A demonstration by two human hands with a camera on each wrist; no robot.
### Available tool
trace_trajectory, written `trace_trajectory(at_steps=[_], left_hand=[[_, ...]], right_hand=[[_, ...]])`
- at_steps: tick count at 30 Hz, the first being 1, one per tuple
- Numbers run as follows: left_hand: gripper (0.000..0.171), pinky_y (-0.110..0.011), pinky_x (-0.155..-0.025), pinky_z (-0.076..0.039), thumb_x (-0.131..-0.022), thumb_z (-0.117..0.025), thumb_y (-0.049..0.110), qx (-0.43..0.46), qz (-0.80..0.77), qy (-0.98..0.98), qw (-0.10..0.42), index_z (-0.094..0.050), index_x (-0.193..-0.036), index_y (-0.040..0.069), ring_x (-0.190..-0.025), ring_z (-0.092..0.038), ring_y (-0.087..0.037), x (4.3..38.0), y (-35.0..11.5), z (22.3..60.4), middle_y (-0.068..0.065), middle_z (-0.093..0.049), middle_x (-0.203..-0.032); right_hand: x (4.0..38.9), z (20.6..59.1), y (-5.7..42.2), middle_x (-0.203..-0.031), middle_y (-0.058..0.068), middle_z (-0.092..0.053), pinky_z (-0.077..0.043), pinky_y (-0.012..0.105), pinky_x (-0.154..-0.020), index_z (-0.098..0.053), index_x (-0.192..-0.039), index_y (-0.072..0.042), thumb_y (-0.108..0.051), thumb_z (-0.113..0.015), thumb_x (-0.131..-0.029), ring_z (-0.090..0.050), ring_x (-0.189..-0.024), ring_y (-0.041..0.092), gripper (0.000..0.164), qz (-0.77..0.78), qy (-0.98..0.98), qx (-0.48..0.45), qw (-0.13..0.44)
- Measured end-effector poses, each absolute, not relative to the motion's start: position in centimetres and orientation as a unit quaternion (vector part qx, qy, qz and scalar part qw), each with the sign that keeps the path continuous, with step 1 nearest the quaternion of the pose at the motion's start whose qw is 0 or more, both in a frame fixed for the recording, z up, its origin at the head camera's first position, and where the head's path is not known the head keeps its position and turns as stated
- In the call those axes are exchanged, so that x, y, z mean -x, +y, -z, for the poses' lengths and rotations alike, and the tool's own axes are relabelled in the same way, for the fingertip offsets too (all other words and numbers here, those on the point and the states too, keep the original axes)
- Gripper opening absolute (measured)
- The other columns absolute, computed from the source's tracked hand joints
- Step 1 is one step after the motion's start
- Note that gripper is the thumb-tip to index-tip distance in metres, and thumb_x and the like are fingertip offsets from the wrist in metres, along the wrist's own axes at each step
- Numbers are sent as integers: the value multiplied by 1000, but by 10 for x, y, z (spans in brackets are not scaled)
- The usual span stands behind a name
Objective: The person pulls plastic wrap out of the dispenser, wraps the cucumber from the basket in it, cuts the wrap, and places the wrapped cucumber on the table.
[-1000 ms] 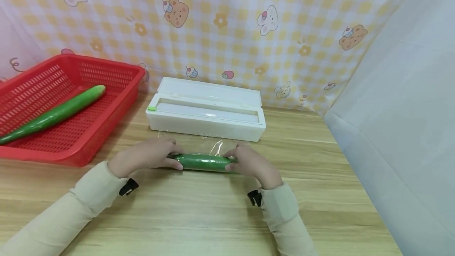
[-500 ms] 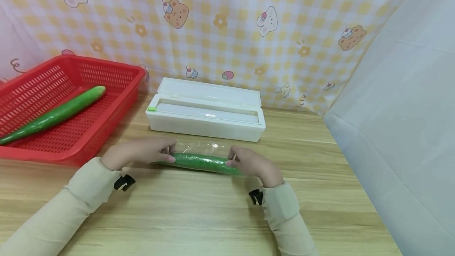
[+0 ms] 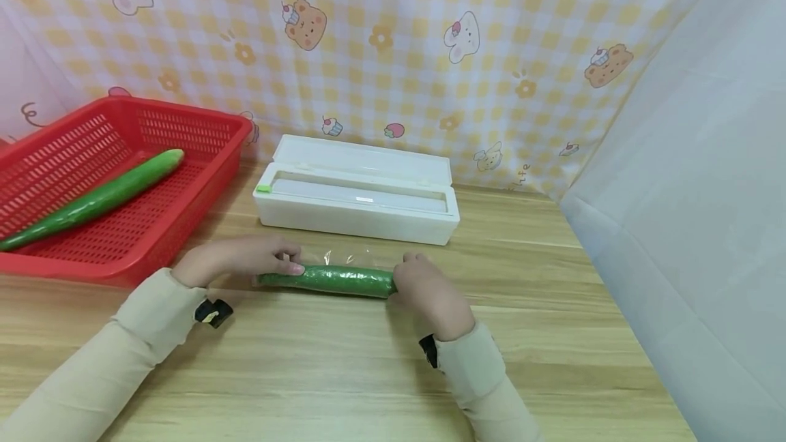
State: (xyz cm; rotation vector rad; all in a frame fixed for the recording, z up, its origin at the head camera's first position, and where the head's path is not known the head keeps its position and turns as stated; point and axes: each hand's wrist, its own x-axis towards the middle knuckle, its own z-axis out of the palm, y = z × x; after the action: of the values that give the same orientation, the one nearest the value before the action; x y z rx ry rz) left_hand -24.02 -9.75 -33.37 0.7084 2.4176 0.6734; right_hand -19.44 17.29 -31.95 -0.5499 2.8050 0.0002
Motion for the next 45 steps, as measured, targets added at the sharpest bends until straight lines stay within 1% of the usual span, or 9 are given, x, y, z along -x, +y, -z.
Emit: trace_trajectory(at_steps=[7,14,19,24,28,31,36,41,45], left_hand=[[29,-25,-54,-43,-94,-52,34,-216,-290,884,295,-55,-83,8,-52,-49,-13,243,-95,338,-3,-55,-63],[36,-26,-56,-39,-96,-46,42,-207,-277,893,288,-60,-88,9,-54,-47,-13,249,-97,340,-1,-52,-61],[33,-31,-62,-43,-91,-56,42,-229,-229,930,174,-63,-94,10,-67,-52,-16,249,-93,338,-3,-58,-76],[16,-37,-83,-48,-88,-63,16,-323,-212,920,64,-66,-104,15,-94,-55,-17,241,-80,332,-2,-62,-102],[10,-31,-79,-48,-85,-67,16,-355,-186,914,67,-67,-95,17,-84,-53,-13,232,-72,327,3,-60,-94],[17,-27,-70,-44,-79,-74,27,-340,-162,924,59,-64,-89,18,-76,-49,-12,228,-69,328,5,-56,-87],[18,-26,-66,-42,-77,-76,27,-316,-191,928,49,-61,-84,18,-73,-49,-13,231,-70,335,5,-57,-83],[15,-29,-73,-46,-80,-73,24,-292,-245,921,75,-66,-91,18,-80,-53,-14,238,-77,340,4,-62,-88],[17,-30,-75,-48,-83,-70,26,-290,-262,915,100,-69,-97,17,-81,-54,-14,243,-81,340,4,-65,-91]], right_hand=[[194,325,175,-87,10,-58,-48,38,-78,-48,-92,-2,-11,-76,-74,-56,-82,23,35,54,976,182,108],[198,328,183,-92,8,-61,-48,35,-77,-54,-97,-4,-12,-71,-80,-54,-81,17,25,87,973,171,126],[201,329,188,-98,10,-62,-48,34,-76,-57,-108,-1,-12,-66,-85,-55,-84,17,27,98,970,180,134],[202,328,192,-101,12,-60,-49,34,-76,-56,-117,2,-11,-62,-88,-54,-85,18,32,109,964,192,145],[204,329,196,-105,16,-56,-48,36,-78,-52,-125,3,-12,-57,-91,-53,-86,20,37,125,960,196,155],[206,332,200,-104,16,-49,-46,35,-77,-49,-129,6,-12,-54,-93,-50,-85,20,41,144,956,202,154],[209,333,203,-100,14,-47,-45,35,-77,-46,-131,7,-13,-55,-93,-48,-83,19,44,161,953,219,138],[213,333,204,-99,9,-62,-48,39,-82,-55,-118,-3,-17,-58,-91,-59,-89,19,30,182,952,223,104],[217,334,204,-97,8,-65,-48,37,-80,-58,-104,-5,-16,-56,-92,-59,-87,18,16,195,949,232,91]])
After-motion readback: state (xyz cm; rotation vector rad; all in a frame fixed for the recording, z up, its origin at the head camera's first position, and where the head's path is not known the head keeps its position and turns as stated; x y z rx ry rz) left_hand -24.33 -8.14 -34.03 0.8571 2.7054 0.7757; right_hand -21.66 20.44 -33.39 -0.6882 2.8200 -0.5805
